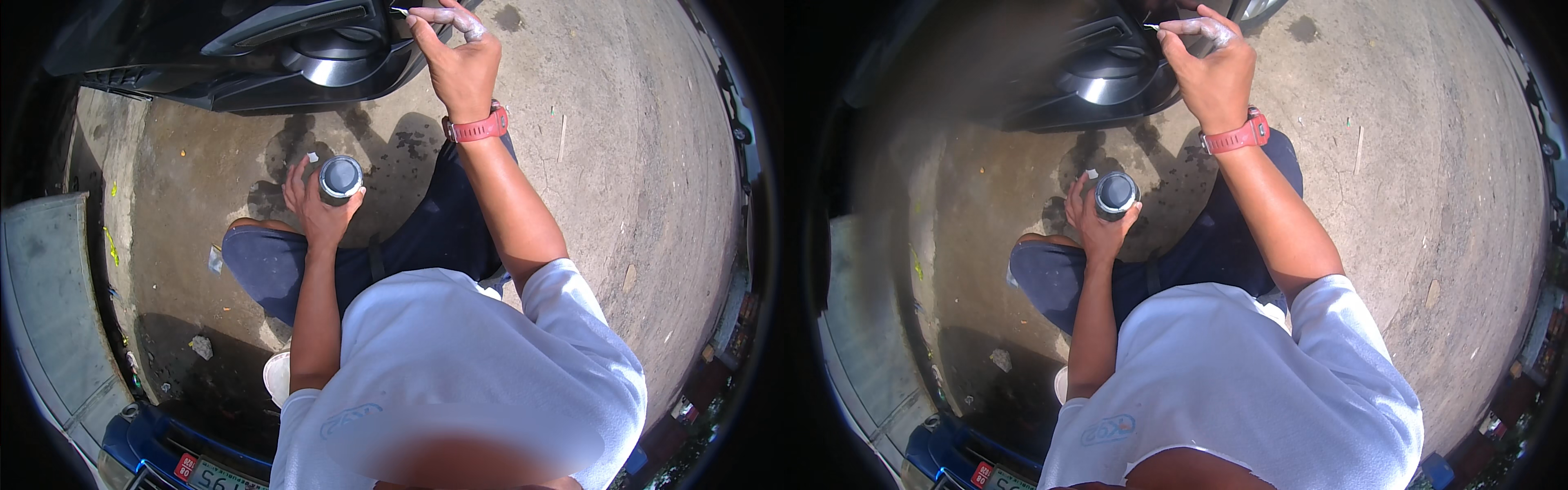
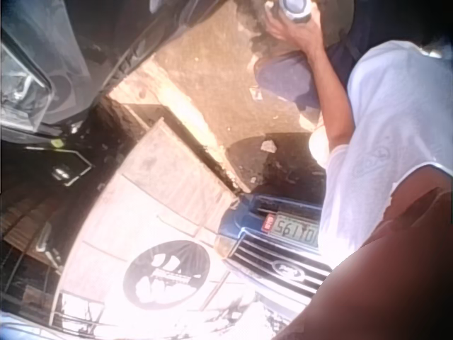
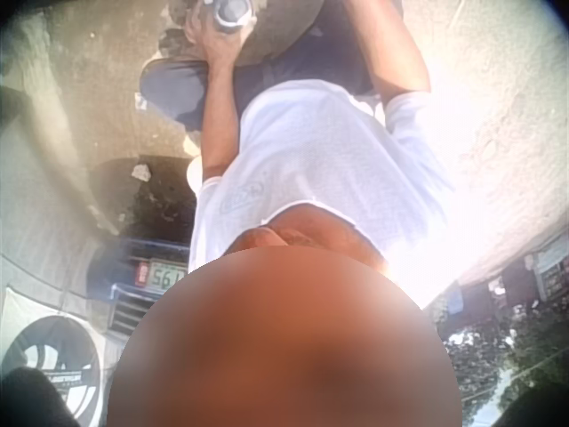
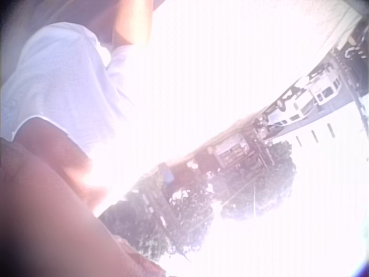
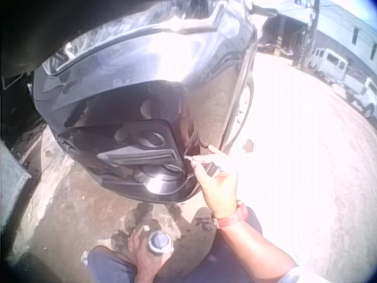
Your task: The person uses a small brush to apply black paint to a scratch on the front bumper of a black car. They repeatedly dip the brush into a small paint can and carefully apply the paint to the damaged area.
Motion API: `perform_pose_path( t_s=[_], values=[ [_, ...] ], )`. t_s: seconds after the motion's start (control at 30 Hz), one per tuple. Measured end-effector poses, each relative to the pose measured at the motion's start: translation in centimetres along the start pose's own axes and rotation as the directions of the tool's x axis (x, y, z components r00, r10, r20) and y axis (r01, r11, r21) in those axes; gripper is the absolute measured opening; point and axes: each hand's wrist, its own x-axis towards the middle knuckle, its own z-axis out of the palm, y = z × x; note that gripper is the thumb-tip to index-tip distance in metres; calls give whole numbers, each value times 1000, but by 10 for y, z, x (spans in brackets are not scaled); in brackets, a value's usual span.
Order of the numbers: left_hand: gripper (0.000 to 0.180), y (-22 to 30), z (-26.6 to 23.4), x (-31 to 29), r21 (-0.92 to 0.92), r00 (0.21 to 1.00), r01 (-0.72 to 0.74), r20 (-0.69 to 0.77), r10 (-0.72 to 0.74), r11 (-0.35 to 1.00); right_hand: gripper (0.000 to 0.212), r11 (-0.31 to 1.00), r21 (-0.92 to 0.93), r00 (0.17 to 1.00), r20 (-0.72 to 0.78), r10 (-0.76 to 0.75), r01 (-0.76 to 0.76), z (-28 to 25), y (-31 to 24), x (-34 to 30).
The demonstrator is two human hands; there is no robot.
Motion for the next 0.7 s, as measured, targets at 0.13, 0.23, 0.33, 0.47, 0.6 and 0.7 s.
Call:
perform_pose_path(
  t_s=[0.13,0.23,0.33,0.47,0.6,0.7],
  values=[
    [80,0,0,0,-6,1000,-5,-6,5,1000,12,999,-51,999,-36,-15,13,2,-2,1],
    [80,0,0,0,-9,1000,-6,-8,6,1000,12,998,-70,1000,-28,-10,8,1,-3,2],
    [80,0,0,0,-8,1000,-6,-4,6,1000,12,999,-36,1000,15,-1,2,0,-3,4],
    [81,0,1,0,-17,1000,1,0,-1,1000,12,998,-54,1000,-19,-16,15,1,-1,3],
    [82,-1,1,0,-26,1000,13,7,-13,1000,12,999,-32,999,-31,-41,40,2,0,1],
    [82,-1,1,0,-32,1000,8,3,-7,999,12,999,-42,999,-9,-35,34,1,0,2]
  ],
)
